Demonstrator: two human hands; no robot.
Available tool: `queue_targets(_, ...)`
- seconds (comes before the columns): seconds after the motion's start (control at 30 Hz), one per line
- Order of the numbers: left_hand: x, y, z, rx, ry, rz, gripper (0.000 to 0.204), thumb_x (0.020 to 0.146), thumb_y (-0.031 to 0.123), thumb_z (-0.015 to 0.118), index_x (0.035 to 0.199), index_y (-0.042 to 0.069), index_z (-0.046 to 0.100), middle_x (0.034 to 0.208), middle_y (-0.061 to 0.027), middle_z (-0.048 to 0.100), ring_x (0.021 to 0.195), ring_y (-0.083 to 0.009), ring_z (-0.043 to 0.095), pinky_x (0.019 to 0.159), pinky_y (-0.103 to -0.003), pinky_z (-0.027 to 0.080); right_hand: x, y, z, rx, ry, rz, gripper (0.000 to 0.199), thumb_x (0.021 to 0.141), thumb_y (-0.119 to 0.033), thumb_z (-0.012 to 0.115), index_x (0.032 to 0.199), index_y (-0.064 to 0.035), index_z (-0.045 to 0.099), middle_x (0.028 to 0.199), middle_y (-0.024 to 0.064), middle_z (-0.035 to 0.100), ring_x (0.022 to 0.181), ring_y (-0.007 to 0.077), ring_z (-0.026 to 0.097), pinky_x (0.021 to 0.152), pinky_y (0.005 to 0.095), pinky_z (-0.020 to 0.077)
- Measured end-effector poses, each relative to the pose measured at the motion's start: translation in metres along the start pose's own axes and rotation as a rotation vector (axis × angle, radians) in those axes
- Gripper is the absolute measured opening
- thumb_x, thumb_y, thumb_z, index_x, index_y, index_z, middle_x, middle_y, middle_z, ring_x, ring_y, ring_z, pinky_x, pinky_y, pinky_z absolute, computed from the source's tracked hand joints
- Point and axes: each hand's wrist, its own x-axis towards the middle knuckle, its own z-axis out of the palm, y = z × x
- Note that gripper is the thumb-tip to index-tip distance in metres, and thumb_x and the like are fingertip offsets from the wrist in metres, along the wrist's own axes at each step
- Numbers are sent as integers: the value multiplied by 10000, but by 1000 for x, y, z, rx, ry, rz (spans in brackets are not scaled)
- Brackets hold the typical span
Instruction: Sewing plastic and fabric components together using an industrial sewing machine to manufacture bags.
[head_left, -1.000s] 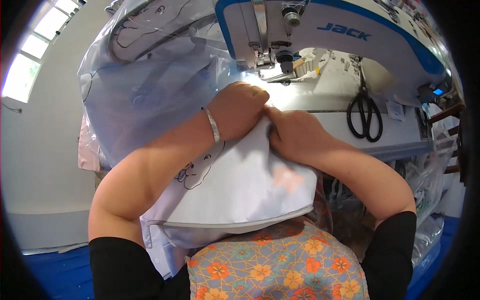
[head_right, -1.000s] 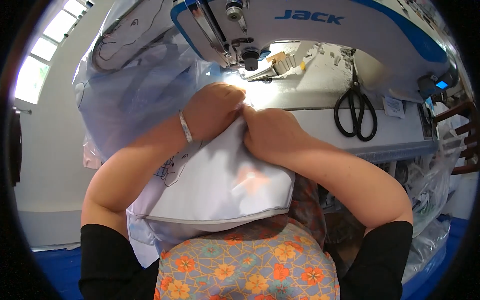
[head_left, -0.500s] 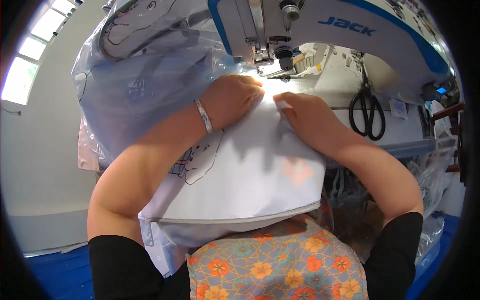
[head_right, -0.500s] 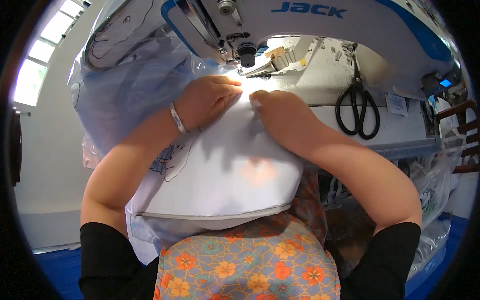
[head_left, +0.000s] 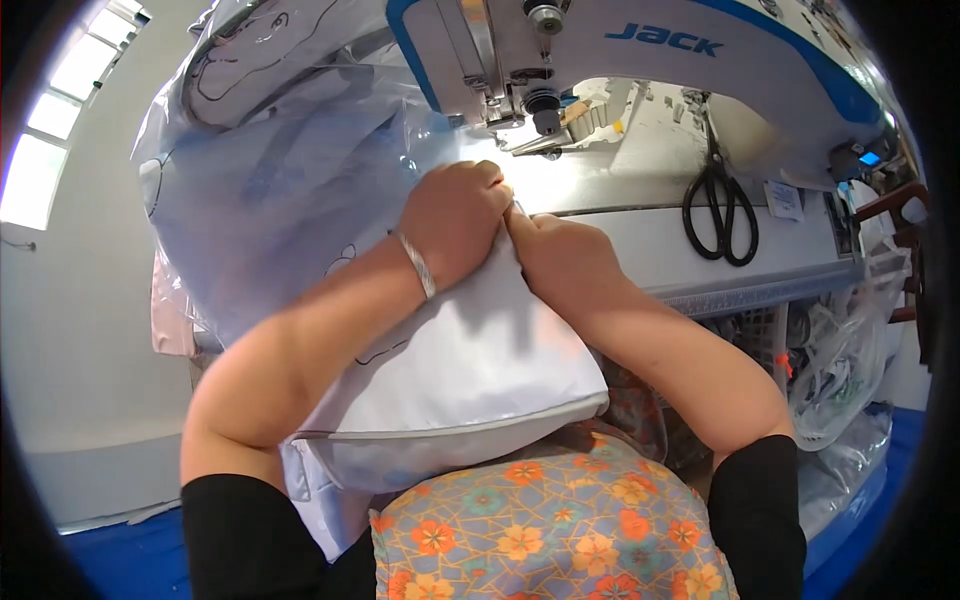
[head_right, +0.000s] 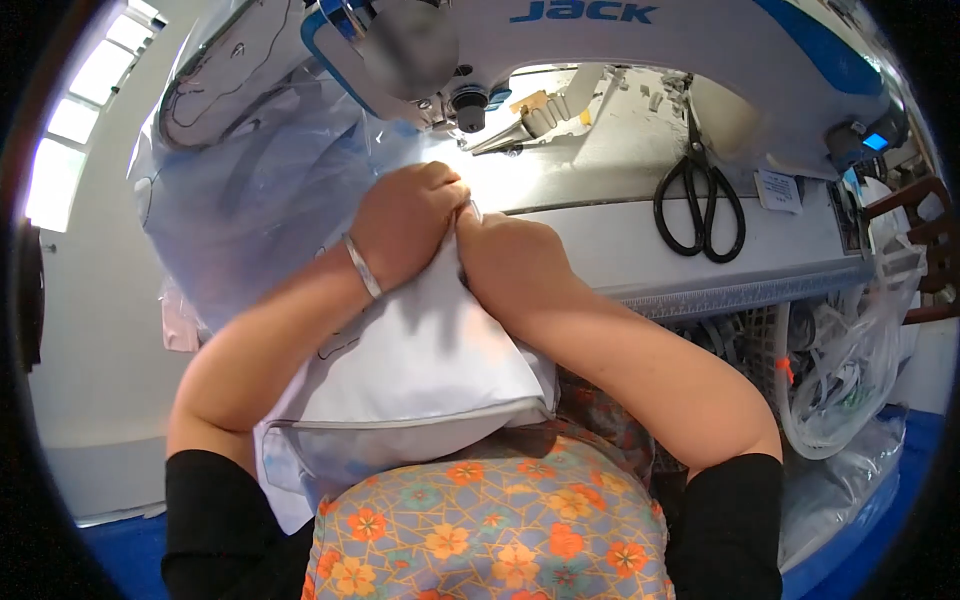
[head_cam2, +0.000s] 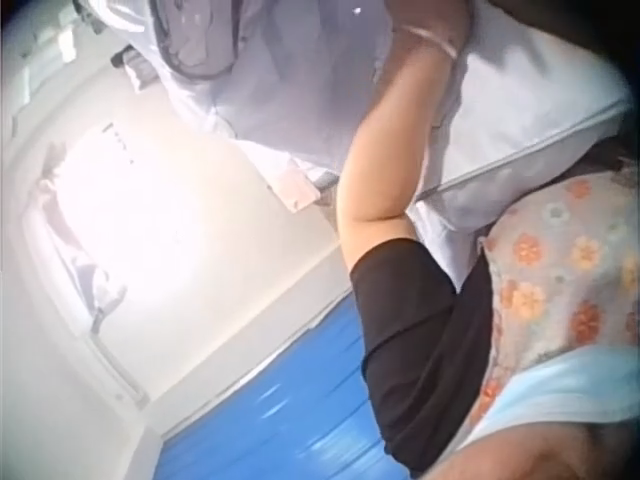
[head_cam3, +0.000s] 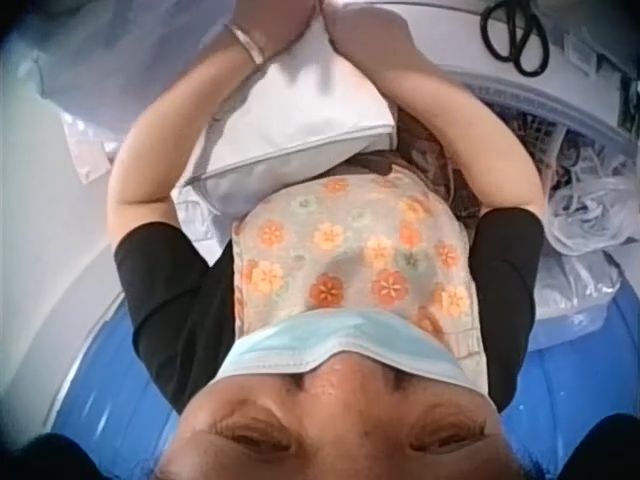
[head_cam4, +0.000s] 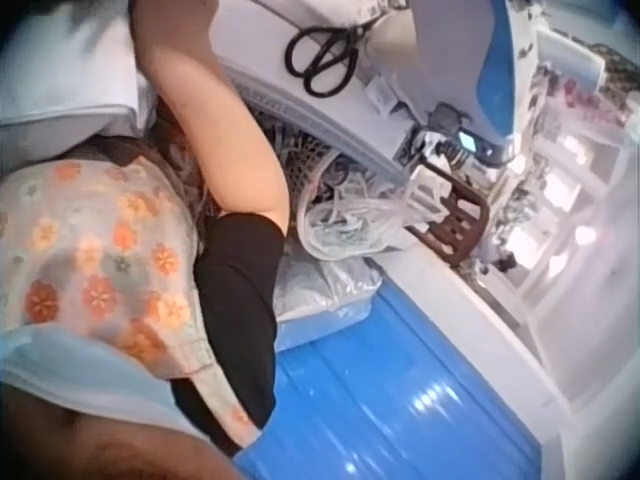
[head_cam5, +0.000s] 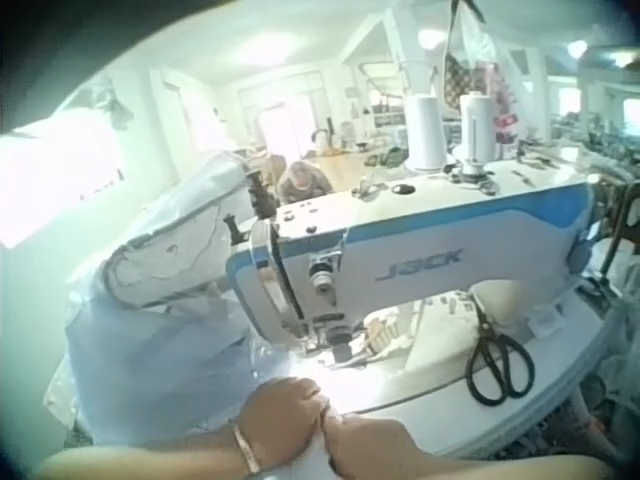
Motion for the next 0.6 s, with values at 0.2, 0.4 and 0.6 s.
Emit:
queue_targets(0.2,-3,1,20,-142,458,48,125,767,85,615,874,63,674,885,-80,634,871,-263,626,797,-412,492,-3,4,-10,-42,-21,8,423,812,-88,626,1224,-42,547,794,81,648,737,275,685,621,391,545)
queue_targets(0.4,1,-9,8,-119,335,108,106,760,77,622,846,67,684,871,-70,624,869,-250,613,864,-393,446,3,9,-17,26,-8,-53,332,826,-86,591,1153,-29,573,766,97,659,720,280,689,603,388,550)
queue_targets(0.6,8,-22,4,-92,287,135,108,769,64,604,843,69,683,883,-78,609,921,-262,599,880,-394,448,18,17,-3,-47,106,-117,297,766,-59,623,1056,-7,582,743,102,670,724,278,697,591,380,551)
